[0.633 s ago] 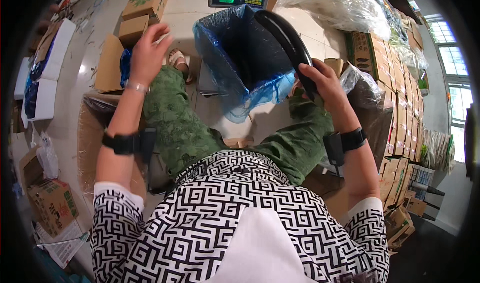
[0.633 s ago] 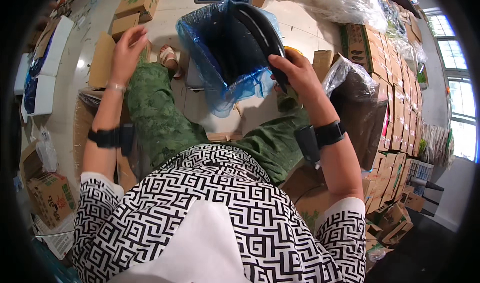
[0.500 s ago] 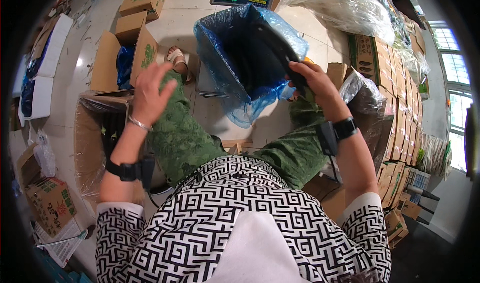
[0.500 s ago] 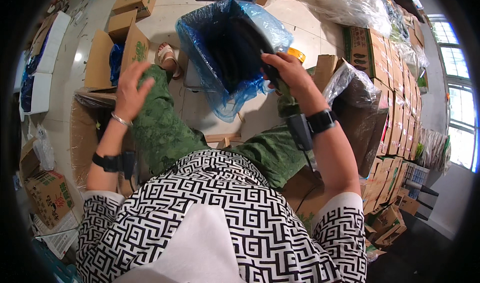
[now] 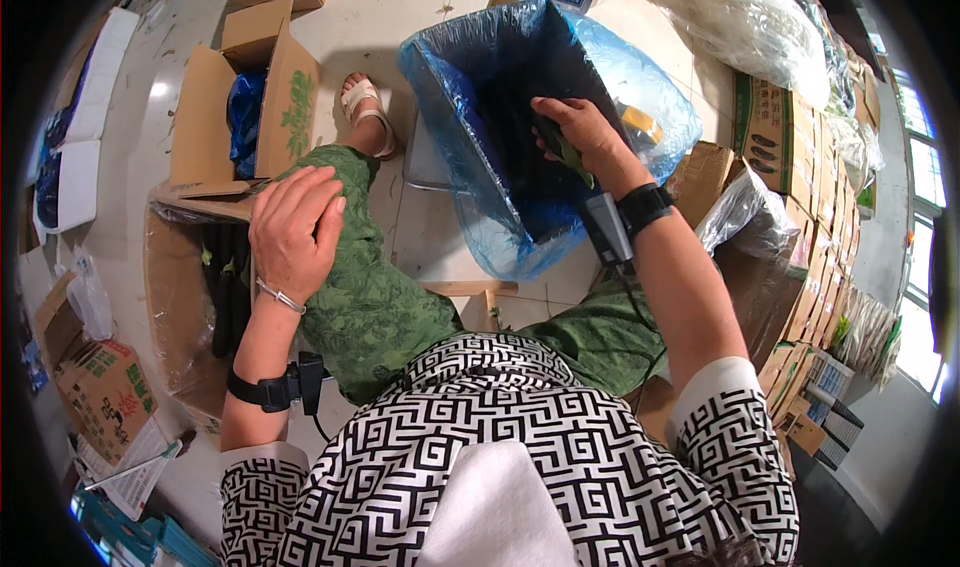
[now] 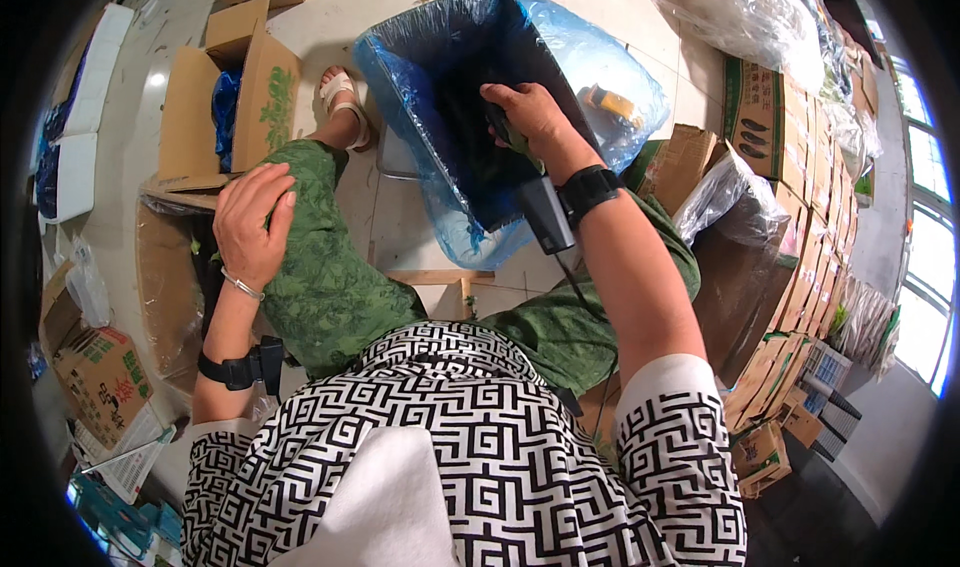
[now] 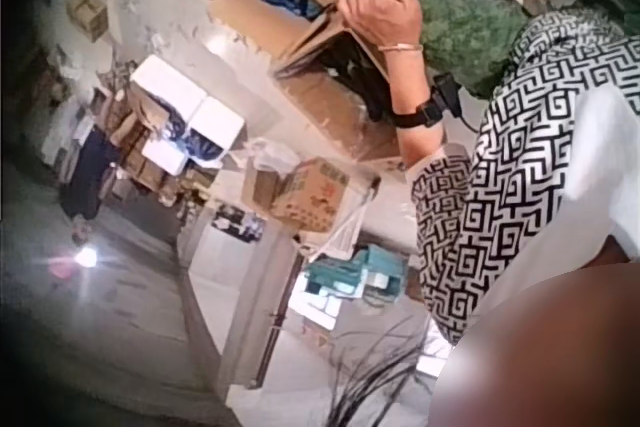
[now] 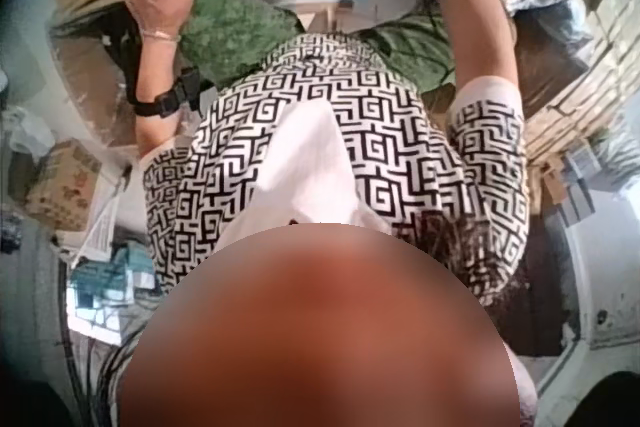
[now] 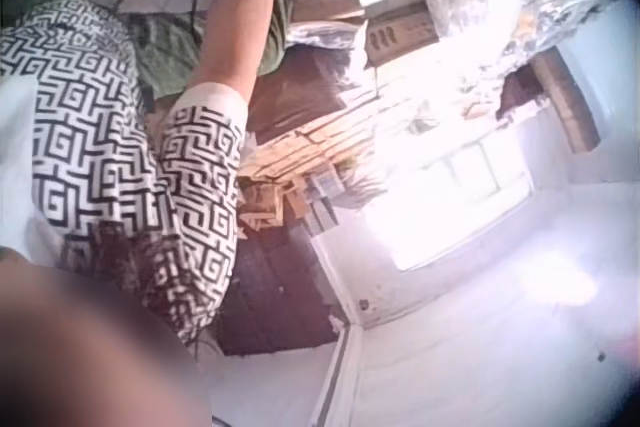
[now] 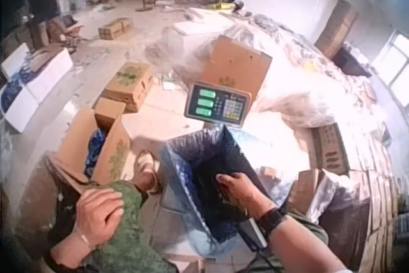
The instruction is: Sorting eggplants from a large container into a plastic-lined box on a scale, then sealing the box with tape.
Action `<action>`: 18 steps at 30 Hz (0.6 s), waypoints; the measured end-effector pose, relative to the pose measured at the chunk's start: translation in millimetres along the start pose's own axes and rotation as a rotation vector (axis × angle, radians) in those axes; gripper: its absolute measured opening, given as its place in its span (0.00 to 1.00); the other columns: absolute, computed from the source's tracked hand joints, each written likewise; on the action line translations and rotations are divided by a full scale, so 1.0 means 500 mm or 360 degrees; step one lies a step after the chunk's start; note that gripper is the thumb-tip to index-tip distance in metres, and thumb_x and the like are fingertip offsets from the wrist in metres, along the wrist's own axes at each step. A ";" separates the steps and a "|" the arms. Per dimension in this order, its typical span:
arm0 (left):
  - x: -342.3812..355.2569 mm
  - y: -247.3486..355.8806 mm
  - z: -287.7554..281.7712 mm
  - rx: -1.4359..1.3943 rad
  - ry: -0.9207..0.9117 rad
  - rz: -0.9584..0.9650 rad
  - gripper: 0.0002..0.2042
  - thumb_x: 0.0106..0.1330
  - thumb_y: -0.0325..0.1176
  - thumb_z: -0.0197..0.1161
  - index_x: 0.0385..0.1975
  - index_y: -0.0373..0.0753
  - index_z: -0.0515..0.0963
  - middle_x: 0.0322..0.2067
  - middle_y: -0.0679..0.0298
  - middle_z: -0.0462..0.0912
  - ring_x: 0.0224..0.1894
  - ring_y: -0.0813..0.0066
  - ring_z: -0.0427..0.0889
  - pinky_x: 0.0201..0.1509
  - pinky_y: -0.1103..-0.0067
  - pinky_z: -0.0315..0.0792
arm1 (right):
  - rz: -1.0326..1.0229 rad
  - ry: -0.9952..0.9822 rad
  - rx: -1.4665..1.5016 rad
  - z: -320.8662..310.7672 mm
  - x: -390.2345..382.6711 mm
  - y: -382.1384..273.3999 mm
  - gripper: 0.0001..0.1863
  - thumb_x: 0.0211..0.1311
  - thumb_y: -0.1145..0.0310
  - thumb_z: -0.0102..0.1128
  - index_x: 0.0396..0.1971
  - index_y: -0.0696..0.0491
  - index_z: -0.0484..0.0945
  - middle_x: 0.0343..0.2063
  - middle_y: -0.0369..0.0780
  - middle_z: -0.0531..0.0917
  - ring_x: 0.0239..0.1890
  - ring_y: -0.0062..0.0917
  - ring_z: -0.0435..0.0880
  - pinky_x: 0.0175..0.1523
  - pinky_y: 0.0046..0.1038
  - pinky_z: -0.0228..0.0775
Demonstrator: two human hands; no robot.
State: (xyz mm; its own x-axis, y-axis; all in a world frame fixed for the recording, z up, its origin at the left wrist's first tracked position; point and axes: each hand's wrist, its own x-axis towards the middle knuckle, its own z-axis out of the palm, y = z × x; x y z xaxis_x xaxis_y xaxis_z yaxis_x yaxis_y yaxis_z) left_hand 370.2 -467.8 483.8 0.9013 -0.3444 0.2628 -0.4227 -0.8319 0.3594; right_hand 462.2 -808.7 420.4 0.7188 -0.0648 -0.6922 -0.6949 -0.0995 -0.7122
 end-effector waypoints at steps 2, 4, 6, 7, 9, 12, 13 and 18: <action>0.001 0.000 -0.002 -0.0021 0.0004 0.0024 0.07 0.58 0.30 0.60 0.33 0.36 0.80 0.40 0.60 0.82 0.47 0.62 0.78 0.52 0.70 0.67 | 0.0055 -0.0066 -0.0034 -0.012 0.006 0.012 0.18 0.54 0.58 0.64 0.30 0.60 0.74 0.22 0.40 0.76 0.22 0.26 0.78 0.26 0.29 0.74; 0.005 0.003 -0.002 -0.0071 -0.0020 0.0007 0.06 0.59 0.30 0.60 0.33 0.36 0.80 0.40 0.61 0.82 0.46 0.62 0.79 0.52 0.70 0.67 | 0.0151 -0.0203 -0.0106 -0.026 0.022 0.028 0.19 0.55 0.58 0.64 0.33 0.61 0.73 0.25 0.41 0.77 0.22 0.26 0.79 0.26 0.28 0.74; 0.015 0.010 0.001 -0.0076 -0.0033 0.0050 0.06 0.58 0.30 0.60 0.33 0.36 0.80 0.40 0.61 0.82 0.45 0.62 0.79 0.52 0.70 0.67 | 0.0118 -0.0071 -0.0014 -0.023 0.046 0.052 0.20 0.54 0.58 0.64 0.33 0.61 0.73 0.25 0.40 0.77 0.21 0.25 0.78 0.25 0.27 0.74; 0.019 0.012 0.001 -0.0078 -0.0046 0.0084 0.06 0.58 0.29 0.60 0.33 0.36 0.80 0.39 0.61 0.82 0.45 0.63 0.79 0.52 0.70 0.67 | 0.0087 0.0053 0.0072 -0.014 0.052 0.060 0.21 0.54 0.57 0.65 0.33 0.61 0.73 0.24 0.40 0.77 0.20 0.24 0.78 0.24 0.26 0.73; 0.023 0.020 0.001 -0.0082 -0.0062 0.0090 0.06 0.58 0.29 0.60 0.33 0.36 0.80 0.39 0.61 0.82 0.45 0.63 0.79 0.52 0.70 0.67 | 0.0091 -0.0038 0.0185 -0.007 0.079 0.084 0.23 0.53 0.58 0.65 0.38 0.62 0.72 0.30 0.43 0.79 0.27 0.28 0.80 0.31 0.29 0.75; 0.015 0.021 0.000 -0.0082 -0.0085 0.0083 0.06 0.57 0.30 0.60 0.32 0.37 0.80 0.39 0.61 0.82 0.45 0.64 0.79 0.52 0.70 0.66 | 0.0020 -0.0032 -0.0004 -0.001 0.128 0.198 0.29 0.55 0.58 0.64 0.50 0.62 0.69 0.43 0.47 0.77 0.43 0.33 0.77 0.46 0.32 0.70; 0.014 0.019 0.004 -0.0075 -0.0077 0.0066 0.06 0.57 0.31 0.61 0.32 0.37 0.80 0.38 0.61 0.82 0.45 0.64 0.79 0.52 0.70 0.66 | -0.0062 0.0066 -0.0314 0.003 0.135 0.211 0.32 0.56 0.58 0.63 0.56 0.62 0.66 0.51 0.49 0.74 0.52 0.35 0.73 0.56 0.33 0.65; 0.009 0.009 -0.003 -0.0071 -0.0022 0.0034 0.06 0.59 0.31 0.59 0.31 0.37 0.80 0.36 0.61 0.83 0.43 0.63 0.80 0.51 0.71 0.67 | 0.0260 -0.0235 -0.1055 0.015 0.143 0.118 0.41 0.58 0.59 0.60 0.65 0.57 0.50 0.59 0.52 0.66 0.63 0.37 0.63 0.62 0.33 0.57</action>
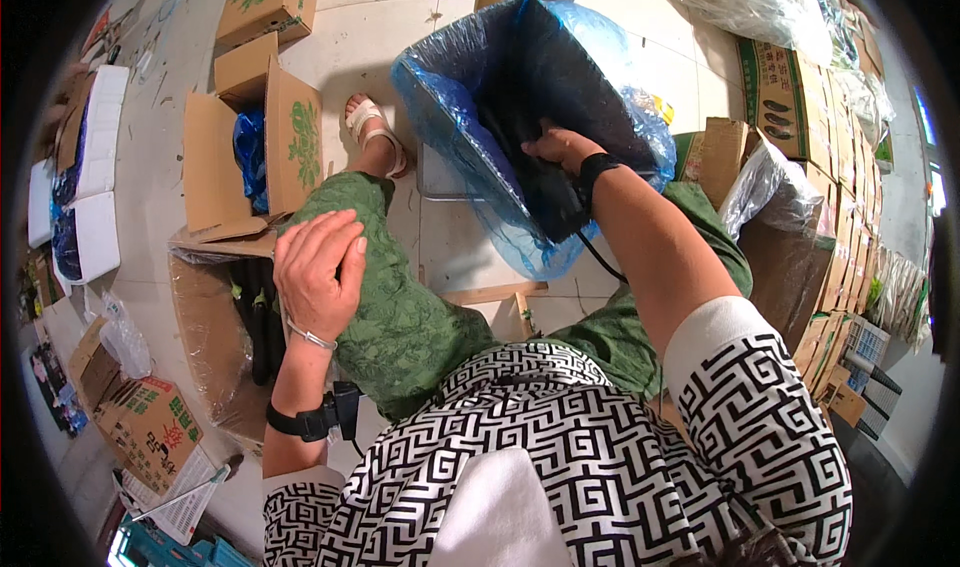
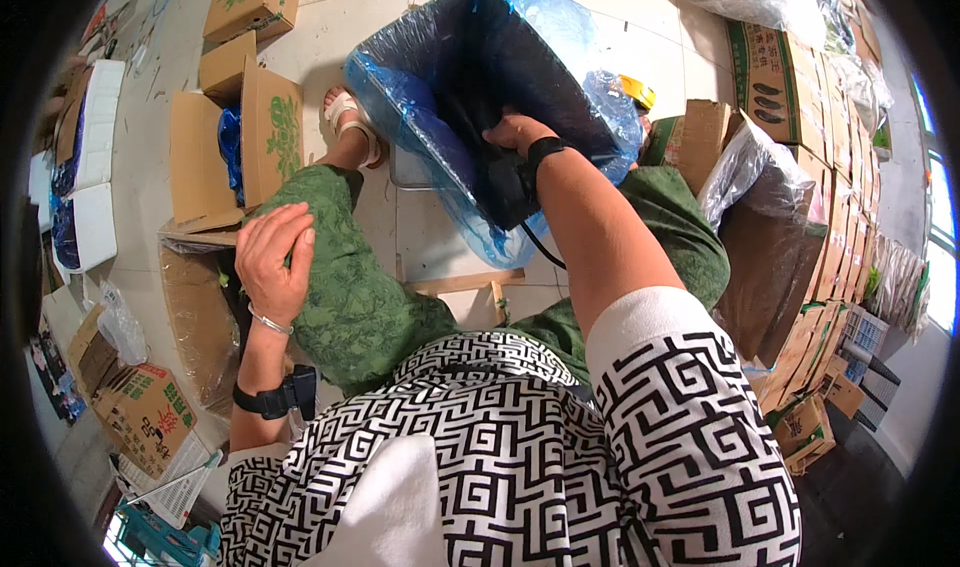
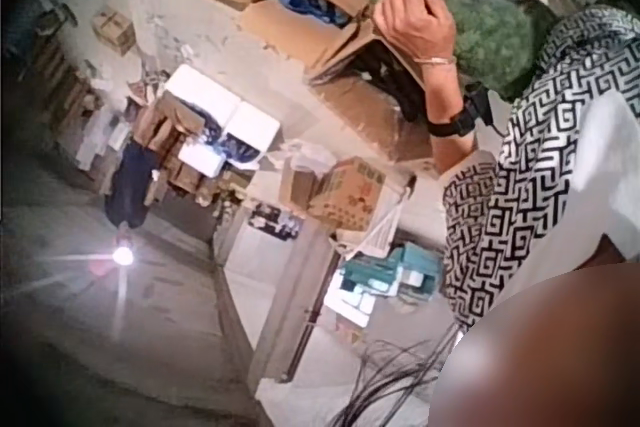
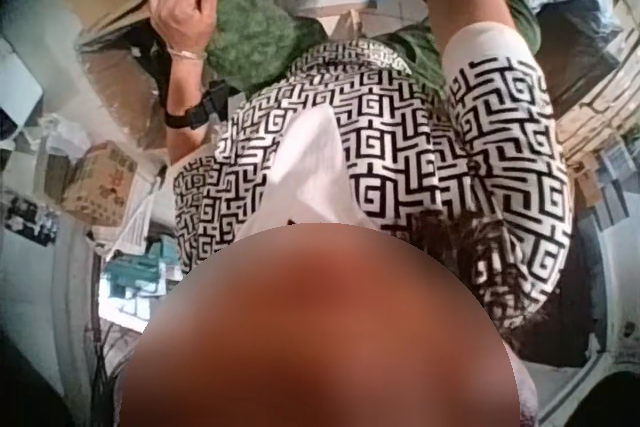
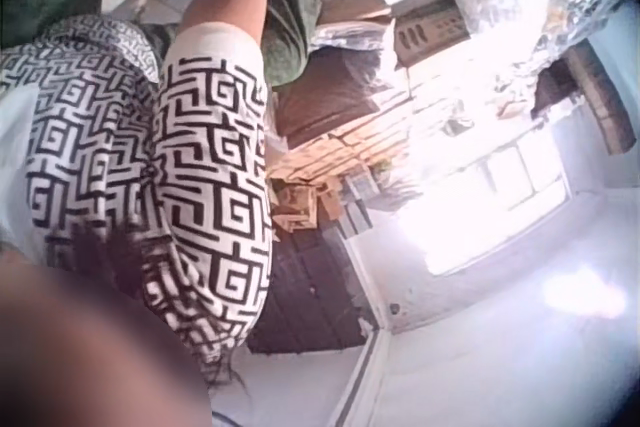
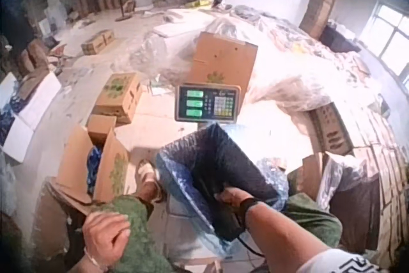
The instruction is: Sorting eggplants from a large container into a plastic-lined box on a scale, then sealing the box with tape.
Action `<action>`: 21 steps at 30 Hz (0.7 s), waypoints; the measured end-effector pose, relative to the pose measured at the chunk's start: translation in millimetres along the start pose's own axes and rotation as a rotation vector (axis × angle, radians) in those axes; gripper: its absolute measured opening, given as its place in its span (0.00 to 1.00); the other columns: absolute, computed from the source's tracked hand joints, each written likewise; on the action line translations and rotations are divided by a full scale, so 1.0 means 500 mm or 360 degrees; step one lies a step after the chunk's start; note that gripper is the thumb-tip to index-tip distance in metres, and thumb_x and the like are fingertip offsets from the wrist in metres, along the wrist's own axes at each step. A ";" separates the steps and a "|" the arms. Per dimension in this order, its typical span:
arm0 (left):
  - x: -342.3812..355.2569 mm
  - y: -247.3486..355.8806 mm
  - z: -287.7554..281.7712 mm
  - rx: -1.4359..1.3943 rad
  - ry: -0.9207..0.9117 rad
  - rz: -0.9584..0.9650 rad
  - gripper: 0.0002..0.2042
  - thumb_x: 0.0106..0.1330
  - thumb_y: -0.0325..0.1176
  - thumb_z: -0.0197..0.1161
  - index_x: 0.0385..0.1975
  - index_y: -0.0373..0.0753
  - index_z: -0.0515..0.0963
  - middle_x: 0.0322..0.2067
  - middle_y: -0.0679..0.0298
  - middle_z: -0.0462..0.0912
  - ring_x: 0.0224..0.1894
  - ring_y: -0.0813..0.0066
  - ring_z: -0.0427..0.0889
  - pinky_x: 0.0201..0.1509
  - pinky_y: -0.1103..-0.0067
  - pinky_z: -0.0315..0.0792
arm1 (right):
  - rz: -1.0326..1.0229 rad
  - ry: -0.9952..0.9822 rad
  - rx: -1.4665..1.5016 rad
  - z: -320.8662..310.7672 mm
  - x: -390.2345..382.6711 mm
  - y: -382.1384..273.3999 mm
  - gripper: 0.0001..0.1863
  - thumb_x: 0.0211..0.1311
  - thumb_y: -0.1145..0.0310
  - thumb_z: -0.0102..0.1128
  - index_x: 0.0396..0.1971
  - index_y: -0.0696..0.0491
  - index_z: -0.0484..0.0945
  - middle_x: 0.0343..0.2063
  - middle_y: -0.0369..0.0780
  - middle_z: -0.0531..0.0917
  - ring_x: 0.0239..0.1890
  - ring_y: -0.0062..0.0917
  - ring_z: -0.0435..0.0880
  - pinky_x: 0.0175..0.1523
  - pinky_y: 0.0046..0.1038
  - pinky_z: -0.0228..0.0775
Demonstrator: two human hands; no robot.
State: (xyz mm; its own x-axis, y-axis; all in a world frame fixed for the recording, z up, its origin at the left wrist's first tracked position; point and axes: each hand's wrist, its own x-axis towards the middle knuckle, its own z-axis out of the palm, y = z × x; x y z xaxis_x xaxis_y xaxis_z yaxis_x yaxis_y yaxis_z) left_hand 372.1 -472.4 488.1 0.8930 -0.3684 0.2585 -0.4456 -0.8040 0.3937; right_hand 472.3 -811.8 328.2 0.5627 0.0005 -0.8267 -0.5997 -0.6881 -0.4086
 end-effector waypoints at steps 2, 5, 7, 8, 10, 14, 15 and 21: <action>0.001 0.000 0.003 -0.0055 -0.0022 -0.0004 0.06 0.58 0.30 0.59 0.30 0.37 0.80 0.36 0.61 0.83 0.42 0.63 0.80 0.50 0.71 0.67 | 0.0020 0.0021 -0.0266 -0.003 0.016 -0.004 0.39 0.56 0.56 0.61 0.63 0.58 0.55 0.57 0.52 0.69 0.61 0.39 0.67 0.62 0.33 0.59; 0.003 0.000 -0.002 -0.0073 -0.0024 -0.0018 0.05 0.57 0.29 0.60 0.29 0.36 0.80 0.36 0.61 0.83 0.42 0.63 0.80 0.50 0.71 0.67 | 0.0040 -0.0002 -0.0667 0.004 0.004 -0.055 0.35 0.56 0.57 0.59 0.61 0.57 0.58 0.53 0.52 0.73 0.57 0.42 0.71 0.60 0.34 0.63; 0.004 -0.002 -0.002 -0.0075 -0.0021 -0.0023 0.05 0.57 0.30 0.60 0.29 0.37 0.80 0.36 0.61 0.83 0.42 0.64 0.80 0.51 0.71 0.67 | 0.0055 -0.0028 -0.0801 0.017 -0.012 -0.062 0.33 0.59 0.60 0.55 0.62 0.56 0.57 0.52 0.53 0.74 0.56 0.43 0.72 0.59 0.36 0.65; 0.004 -0.003 -0.002 -0.0073 -0.0021 -0.0018 0.05 0.56 0.30 0.60 0.29 0.38 0.80 0.35 0.62 0.83 0.41 0.66 0.80 0.51 0.71 0.66 | 0.0064 0.0171 -0.0736 0.031 -0.006 -0.049 0.30 0.60 0.64 0.50 0.62 0.54 0.56 0.51 0.53 0.74 0.56 0.43 0.73 0.58 0.36 0.66; -0.003 -0.005 -0.003 -0.0080 -0.0022 -0.0033 0.05 0.56 0.30 0.60 0.29 0.38 0.80 0.35 0.62 0.83 0.41 0.66 0.80 0.51 0.71 0.66 | -0.0033 0.0471 -0.0901 0.074 0.014 -0.014 0.29 0.63 0.72 0.39 0.65 0.50 0.51 0.52 0.55 0.73 0.55 0.45 0.73 0.56 0.40 0.68; 0.006 -0.007 0.000 -0.0100 0.0006 -0.0049 0.05 0.56 0.30 0.60 0.28 0.38 0.80 0.35 0.62 0.83 0.41 0.66 0.80 0.50 0.71 0.66 | 0.0000 0.0572 -0.1073 0.090 0.036 0.017 0.33 0.61 0.70 0.44 0.66 0.47 0.46 0.59 0.56 0.63 0.58 0.49 0.69 0.58 0.45 0.65; 0.003 -0.009 -0.002 -0.0100 -0.0004 -0.0059 0.05 0.56 0.30 0.60 0.28 0.38 0.80 0.35 0.62 0.83 0.41 0.66 0.80 0.50 0.71 0.66 | 0.0020 0.0515 -0.1099 0.083 0.033 0.016 0.34 0.60 0.69 0.47 0.66 0.47 0.47 0.60 0.55 0.62 0.59 0.48 0.67 0.60 0.44 0.63; 0.003 -0.013 -0.007 -0.0099 -0.0025 -0.0064 0.04 0.55 0.29 0.61 0.28 0.38 0.80 0.35 0.62 0.83 0.40 0.66 0.81 0.50 0.70 0.66 | -0.0022 0.0411 -0.1190 0.050 0.011 0.060 0.32 0.58 0.67 0.52 0.63 0.51 0.56 0.61 0.53 0.63 0.63 0.45 0.63 0.65 0.41 0.57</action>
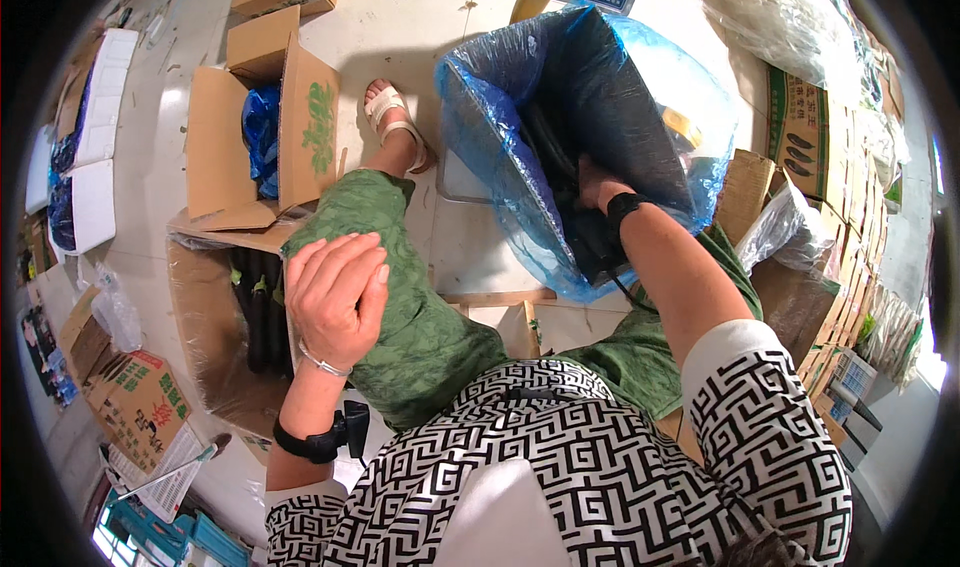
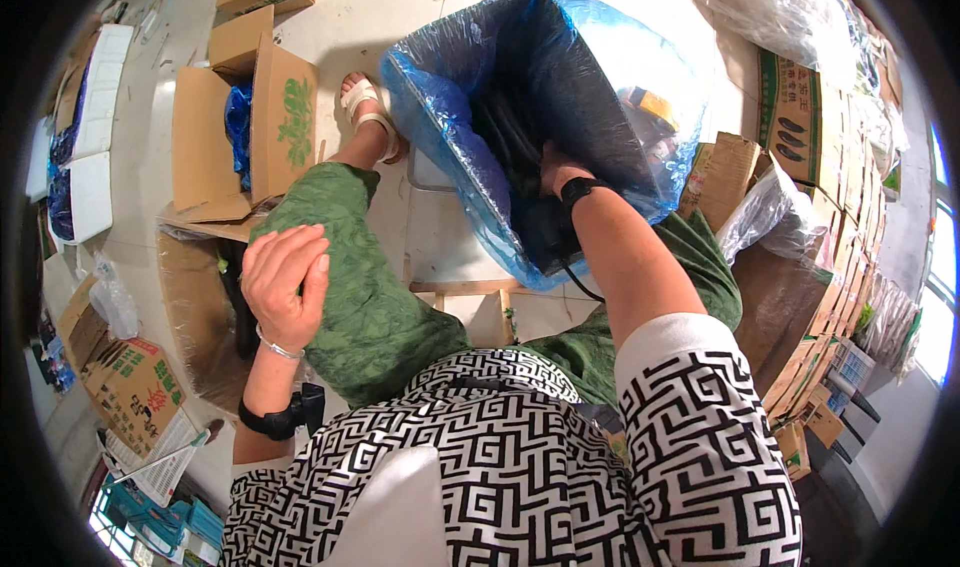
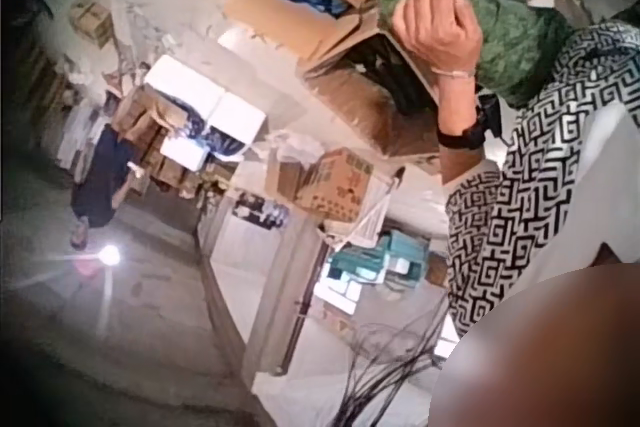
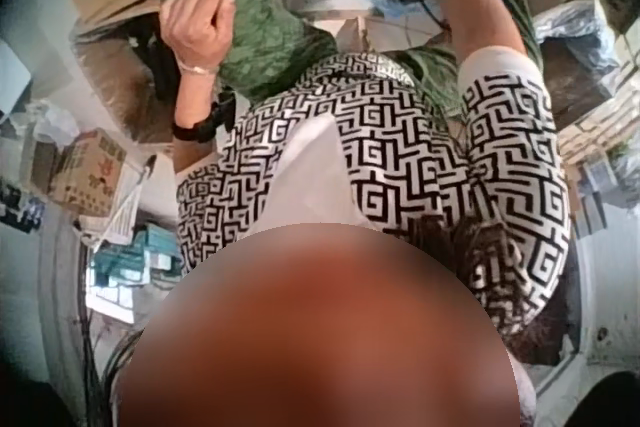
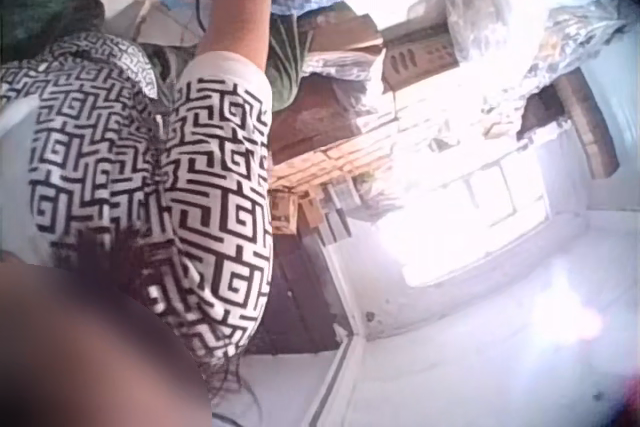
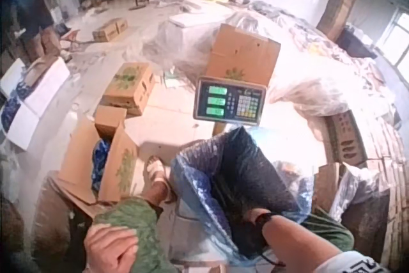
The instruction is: Sorting eggplants from a large container into a plastic-lined box on a scale, then sealing the box with tape.
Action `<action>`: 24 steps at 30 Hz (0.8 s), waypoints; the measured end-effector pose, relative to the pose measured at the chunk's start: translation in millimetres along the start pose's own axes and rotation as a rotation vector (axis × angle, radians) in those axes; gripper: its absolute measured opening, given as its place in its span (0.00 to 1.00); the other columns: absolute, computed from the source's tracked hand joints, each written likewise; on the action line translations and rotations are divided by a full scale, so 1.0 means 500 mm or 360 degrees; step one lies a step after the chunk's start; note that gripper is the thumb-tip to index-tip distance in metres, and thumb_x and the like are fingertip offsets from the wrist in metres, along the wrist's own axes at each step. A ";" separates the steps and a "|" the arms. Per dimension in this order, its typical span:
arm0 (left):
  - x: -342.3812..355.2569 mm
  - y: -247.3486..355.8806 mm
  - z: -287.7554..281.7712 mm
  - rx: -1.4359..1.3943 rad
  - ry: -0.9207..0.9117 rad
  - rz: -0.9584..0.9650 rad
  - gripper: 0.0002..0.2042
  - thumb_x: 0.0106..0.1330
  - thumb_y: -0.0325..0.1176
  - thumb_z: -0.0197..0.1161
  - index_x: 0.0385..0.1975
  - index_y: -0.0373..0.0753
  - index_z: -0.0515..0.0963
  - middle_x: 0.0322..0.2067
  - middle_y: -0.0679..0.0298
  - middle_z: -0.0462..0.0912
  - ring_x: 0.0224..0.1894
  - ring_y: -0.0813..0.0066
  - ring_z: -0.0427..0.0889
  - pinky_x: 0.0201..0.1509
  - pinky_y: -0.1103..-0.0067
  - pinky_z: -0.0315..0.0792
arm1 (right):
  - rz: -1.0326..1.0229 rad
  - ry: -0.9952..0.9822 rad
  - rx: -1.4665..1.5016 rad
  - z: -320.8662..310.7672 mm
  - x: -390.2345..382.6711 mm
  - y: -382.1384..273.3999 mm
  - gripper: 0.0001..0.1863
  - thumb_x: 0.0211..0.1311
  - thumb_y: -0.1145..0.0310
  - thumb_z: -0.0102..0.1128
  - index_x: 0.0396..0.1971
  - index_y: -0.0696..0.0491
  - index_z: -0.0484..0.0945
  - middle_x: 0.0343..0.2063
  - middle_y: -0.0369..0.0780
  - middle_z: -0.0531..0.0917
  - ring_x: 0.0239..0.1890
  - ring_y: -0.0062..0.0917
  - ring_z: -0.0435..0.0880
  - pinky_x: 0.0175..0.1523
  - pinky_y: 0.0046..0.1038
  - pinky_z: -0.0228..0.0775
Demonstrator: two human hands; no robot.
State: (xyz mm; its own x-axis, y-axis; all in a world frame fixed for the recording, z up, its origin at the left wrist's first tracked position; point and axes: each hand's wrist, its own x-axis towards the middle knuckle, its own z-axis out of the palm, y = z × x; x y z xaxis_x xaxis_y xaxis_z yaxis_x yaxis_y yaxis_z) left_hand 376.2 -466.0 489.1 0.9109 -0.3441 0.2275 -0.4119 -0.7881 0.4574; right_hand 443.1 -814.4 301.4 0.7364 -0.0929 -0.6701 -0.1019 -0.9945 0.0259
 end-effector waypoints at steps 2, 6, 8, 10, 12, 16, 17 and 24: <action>0.001 -0.003 -0.003 0.0035 -0.0027 0.0005 0.04 0.54 0.29 0.61 0.28 0.38 0.80 0.35 0.62 0.83 0.41 0.66 0.80 0.50 0.70 0.67 | 0.0038 -0.0204 -0.0025 -0.003 0.014 0.015 0.29 0.60 0.66 0.51 0.62 0.53 0.59 0.61 0.52 0.63 0.63 0.45 0.63 0.65 0.40 0.57; 0.005 -0.003 -0.003 0.0009 -0.0068 0.0005 0.05 0.55 0.29 0.60 0.29 0.39 0.80 0.36 0.63 0.83 0.41 0.67 0.80 0.51 0.70 0.66 | 0.0212 -0.0012 0.0124 0.071 0.088 0.049 0.30 0.60 0.65 0.53 0.61 0.58 0.58 0.58 0.54 0.66 0.61 0.45 0.66 0.65 0.40 0.57; 0.006 0.000 -0.002 0.0009 -0.0067 0.0016 0.05 0.55 0.29 0.60 0.29 0.38 0.80 0.36 0.63 0.83 0.40 0.67 0.80 0.51 0.70 0.66 | 0.0115 -0.0060 -0.0123 0.092 0.099 0.051 0.37 0.57 0.64 0.59 0.63 0.59 0.54 0.56 0.56 0.68 0.58 0.45 0.70 0.64 0.39 0.57; 0.010 0.005 -0.001 0.0015 -0.0058 -0.0008 0.05 0.55 0.29 0.60 0.29 0.38 0.80 0.36 0.63 0.83 0.40 0.66 0.80 0.51 0.70 0.66 | 0.0336 0.0038 -0.0129 0.111 0.111 0.042 0.33 0.59 0.62 0.57 0.61 0.59 0.57 0.54 0.57 0.70 0.56 0.44 0.72 0.60 0.41 0.63; 0.015 0.010 0.009 -0.0005 -0.0031 0.0020 0.05 0.56 0.29 0.60 0.29 0.38 0.80 0.35 0.62 0.83 0.40 0.66 0.80 0.51 0.70 0.66 | 0.0244 0.0285 -0.0314 0.138 0.116 0.062 0.31 0.60 0.60 0.56 0.59 0.58 0.60 0.52 0.55 0.72 0.55 0.45 0.73 0.58 0.43 0.65; 0.007 0.022 0.018 0.0065 -0.0020 0.0052 0.05 0.57 0.30 0.60 0.29 0.38 0.80 0.34 0.62 0.83 0.39 0.65 0.80 0.51 0.70 0.66 | -0.0107 -0.0172 -0.0138 -0.010 0.055 0.007 0.30 0.56 0.55 0.59 0.54 0.58 0.68 0.51 0.50 0.76 0.53 0.44 0.75 0.57 0.41 0.66; 0.000 0.022 0.015 0.0079 -0.0030 0.0071 0.05 0.57 0.30 0.60 0.29 0.38 0.80 0.34 0.62 0.83 0.39 0.65 0.80 0.51 0.70 0.66 | -0.0239 -0.0268 -0.0031 -0.108 -0.001 -0.023 0.29 0.57 0.57 0.58 0.55 0.57 0.68 0.50 0.50 0.77 0.53 0.42 0.75 0.58 0.39 0.65; 0.012 0.041 0.041 0.0151 -0.0024 0.0163 0.05 0.59 0.32 0.59 0.29 0.39 0.79 0.34 0.64 0.83 0.39 0.67 0.79 0.51 0.72 0.65 | -0.0864 0.1297 0.0394 -0.303 -0.101 0.144 0.31 0.63 0.54 0.53 0.63 0.47 0.58 0.60 0.46 0.66 0.58 0.41 0.69 0.64 0.38 0.58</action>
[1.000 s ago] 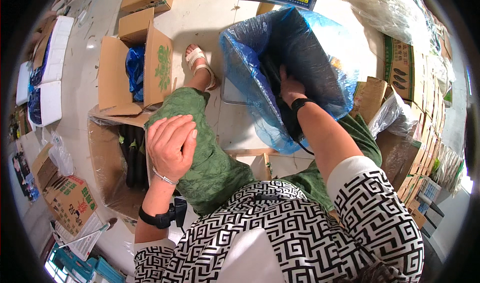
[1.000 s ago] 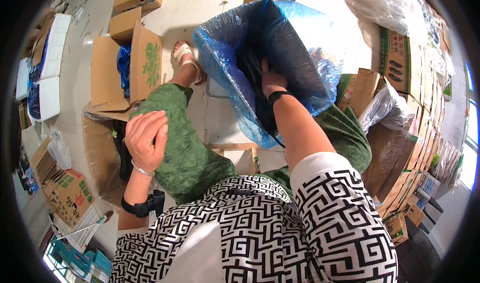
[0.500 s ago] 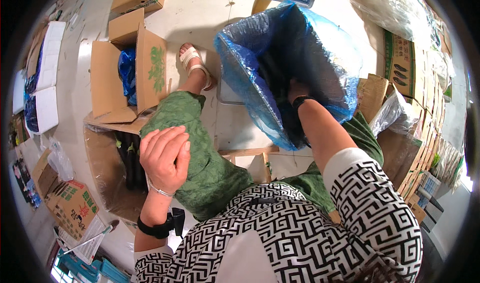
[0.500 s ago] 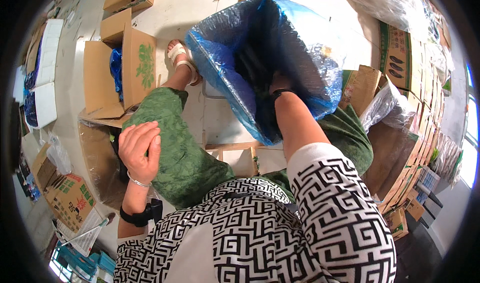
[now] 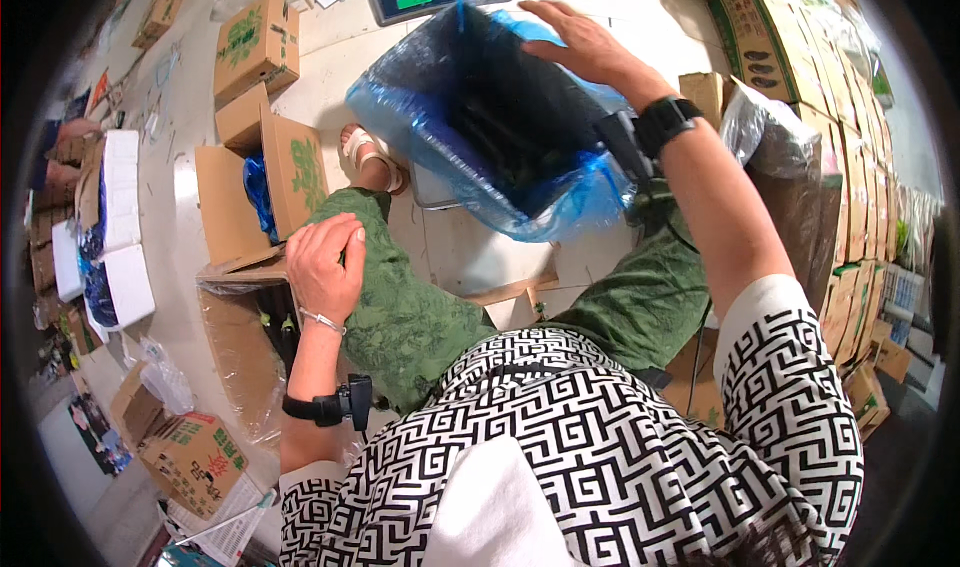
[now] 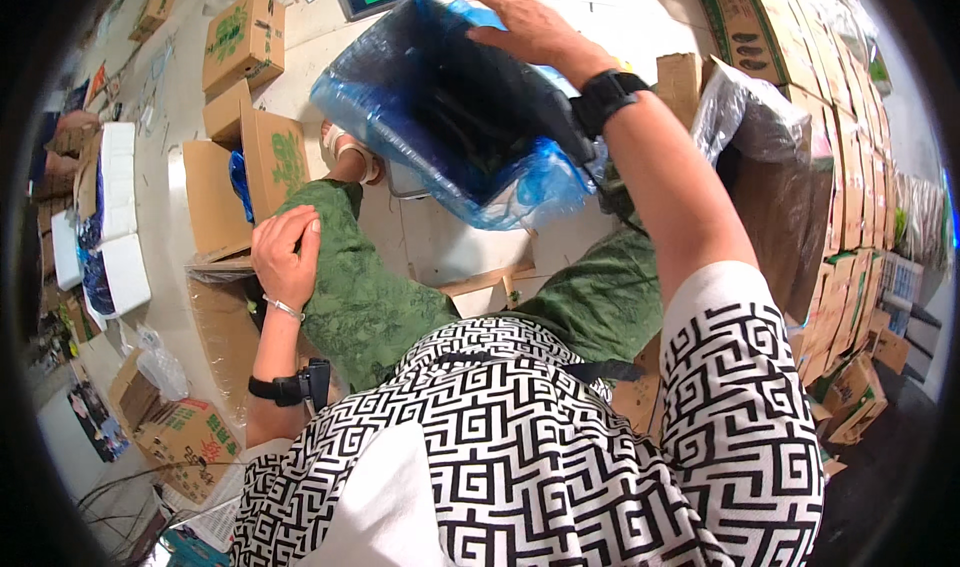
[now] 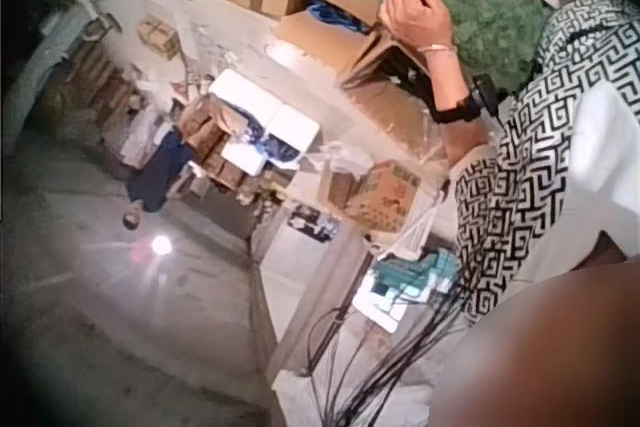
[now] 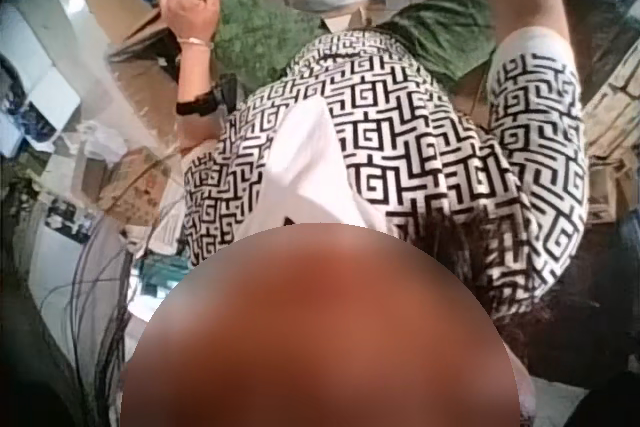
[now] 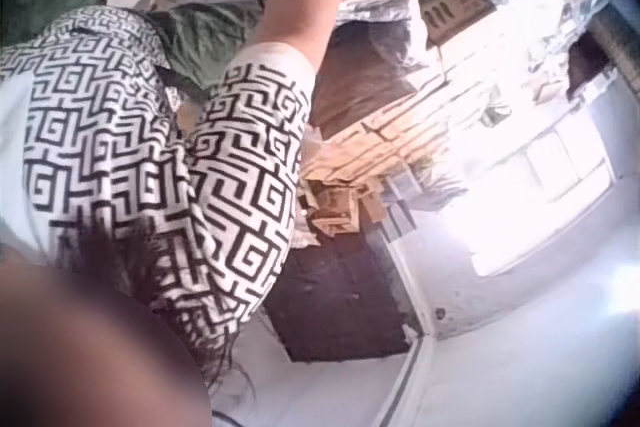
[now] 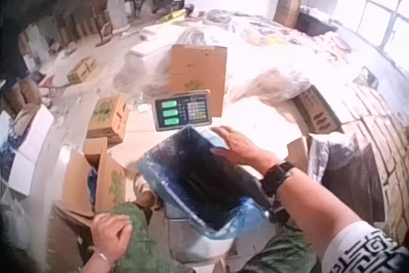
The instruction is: Sorting eggplants from a large container into a plastic-lined box on a scale, then sealing the box with tape.
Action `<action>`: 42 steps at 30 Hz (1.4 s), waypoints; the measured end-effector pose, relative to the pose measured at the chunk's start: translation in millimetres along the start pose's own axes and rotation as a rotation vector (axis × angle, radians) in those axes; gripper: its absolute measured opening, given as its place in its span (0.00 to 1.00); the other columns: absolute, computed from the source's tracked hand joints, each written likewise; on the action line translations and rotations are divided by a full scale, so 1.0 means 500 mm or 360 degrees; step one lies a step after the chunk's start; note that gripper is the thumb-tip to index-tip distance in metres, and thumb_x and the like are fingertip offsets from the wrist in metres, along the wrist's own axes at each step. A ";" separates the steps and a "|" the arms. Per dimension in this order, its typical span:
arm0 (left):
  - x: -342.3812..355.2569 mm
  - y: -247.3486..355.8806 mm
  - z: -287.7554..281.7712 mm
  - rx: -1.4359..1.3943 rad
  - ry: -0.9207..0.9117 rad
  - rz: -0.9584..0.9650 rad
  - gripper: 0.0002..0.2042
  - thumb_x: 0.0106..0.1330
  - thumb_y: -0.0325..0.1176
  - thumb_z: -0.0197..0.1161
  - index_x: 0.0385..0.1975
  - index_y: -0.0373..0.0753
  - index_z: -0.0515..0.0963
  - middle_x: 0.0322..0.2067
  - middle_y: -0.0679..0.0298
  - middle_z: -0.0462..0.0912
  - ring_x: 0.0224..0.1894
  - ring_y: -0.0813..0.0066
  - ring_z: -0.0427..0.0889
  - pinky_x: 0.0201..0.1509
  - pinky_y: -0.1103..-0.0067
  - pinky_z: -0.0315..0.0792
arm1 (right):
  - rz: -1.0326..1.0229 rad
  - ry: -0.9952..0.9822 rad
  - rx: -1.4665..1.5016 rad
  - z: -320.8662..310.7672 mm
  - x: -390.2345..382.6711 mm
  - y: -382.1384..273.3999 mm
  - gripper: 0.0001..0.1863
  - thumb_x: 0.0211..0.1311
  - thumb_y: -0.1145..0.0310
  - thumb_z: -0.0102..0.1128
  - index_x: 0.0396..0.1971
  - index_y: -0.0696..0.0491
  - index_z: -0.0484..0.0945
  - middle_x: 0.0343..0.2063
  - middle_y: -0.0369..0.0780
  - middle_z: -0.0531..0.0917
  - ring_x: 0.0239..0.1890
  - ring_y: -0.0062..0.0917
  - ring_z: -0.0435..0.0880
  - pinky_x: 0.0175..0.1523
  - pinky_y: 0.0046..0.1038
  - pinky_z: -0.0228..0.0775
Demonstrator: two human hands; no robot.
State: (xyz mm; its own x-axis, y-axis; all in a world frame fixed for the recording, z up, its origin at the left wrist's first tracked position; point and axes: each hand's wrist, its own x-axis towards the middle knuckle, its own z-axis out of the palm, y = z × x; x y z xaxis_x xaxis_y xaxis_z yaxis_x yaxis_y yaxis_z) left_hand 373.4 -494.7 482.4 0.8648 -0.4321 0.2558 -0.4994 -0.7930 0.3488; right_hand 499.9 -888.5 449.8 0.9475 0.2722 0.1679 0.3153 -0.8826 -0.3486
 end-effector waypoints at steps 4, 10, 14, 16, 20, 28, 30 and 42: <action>0.008 0.008 0.010 0.0066 -0.0082 0.0031 0.06 0.59 0.34 0.59 0.31 0.40 0.79 0.35 0.64 0.83 0.41 0.67 0.79 0.52 0.72 0.64 | 0.0010 -0.1428 -0.0446 -0.142 -0.144 0.045 0.25 0.57 0.55 0.58 0.52 0.53 0.72 0.40 0.47 0.82 0.42 0.36 0.81 0.51 0.31 0.70; 0.037 0.015 0.041 0.0258 -0.0297 0.0110 0.13 0.60 0.37 0.56 0.42 0.41 0.79 0.46 0.63 0.80 0.49 0.67 0.77 0.55 0.71 0.62 | 0.1193 0.0433 0.0961 -0.357 -0.526 0.177 0.24 0.64 0.52 0.53 0.55 0.49 0.71 0.44 0.33 0.79 0.45 0.16 0.76 0.48 0.22 0.68; 0.047 0.009 0.026 0.0131 -0.0281 0.0041 0.16 0.60 0.35 0.57 0.48 0.39 0.75 0.49 0.59 0.78 0.52 0.63 0.75 0.57 0.70 0.62 | 0.1361 0.0511 0.0348 -0.384 -0.745 0.287 0.23 0.61 0.51 0.56 0.44 0.55 0.78 0.32 0.37 0.81 0.36 0.20 0.78 0.41 0.25 0.69; 0.065 -0.006 0.036 0.0122 -0.0253 -0.0015 0.17 0.60 0.33 0.58 0.49 0.39 0.75 0.48 0.57 0.78 0.50 0.61 0.75 0.56 0.69 0.63 | 0.1654 0.0297 0.0577 -0.335 -0.780 0.339 0.23 0.60 0.51 0.56 0.39 0.59 0.78 0.29 0.41 0.82 0.34 0.25 0.79 0.40 0.29 0.70; 0.070 -0.007 0.062 0.0144 -0.0332 -0.0122 0.17 0.59 0.33 0.58 0.49 0.38 0.75 0.44 0.56 0.79 0.44 0.60 0.77 0.52 0.69 0.67 | 0.1904 0.0731 0.0579 -0.132 -0.803 0.445 0.25 0.60 0.47 0.52 0.40 0.56 0.79 0.36 0.47 0.82 0.42 0.41 0.80 0.46 0.37 0.69; 0.068 0.017 0.024 0.0303 -0.0422 -0.0206 0.17 0.58 0.34 0.59 0.47 0.36 0.76 0.40 0.55 0.80 0.39 0.60 0.78 0.48 0.69 0.69 | 0.1885 0.0695 0.0750 -0.027 -0.534 0.226 0.34 0.53 0.35 0.51 0.48 0.49 0.78 0.46 0.52 0.78 0.55 0.40 0.74 0.59 0.36 0.64; 0.079 0.024 0.036 0.0329 -0.0457 -0.0232 0.16 0.58 0.33 0.59 0.47 0.36 0.76 0.40 0.55 0.80 0.40 0.60 0.78 0.48 0.69 0.69 | 0.2048 0.0646 0.0815 -0.042 -0.546 0.294 0.29 0.53 0.38 0.53 0.36 0.51 0.83 0.36 0.50 0.82 0.43 0.42 0.81 0.48 0.37 0.72; 0.102 0.061 0.045 0.0318 -0.0478 -0.0321 0.16 0.60 0.33 0.59 0.47 0.36 0.76 0.40 0.55 0.80 0.40 0.61 0.78 0.48 0.69 0.69 | 0.2563 0.0163 0.0243 0.203 -0.770 0.540 0.29 0.50 0.54 0.65 0.52 0.49 0.70 0.51 0.44 0.74 0.56 0.40 0.71 0.55 0.48 0.63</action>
State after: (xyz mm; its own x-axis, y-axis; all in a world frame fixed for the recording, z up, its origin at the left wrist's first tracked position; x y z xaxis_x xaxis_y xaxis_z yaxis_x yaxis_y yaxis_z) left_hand 403.5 -550.5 485.6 0.9358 -0.3423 -0.0847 -0.3242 -0.9296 0.1754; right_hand 225.7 -1192.9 197.5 0.2781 -0.8790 -0.3872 -0.9402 -0.1665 -0.2973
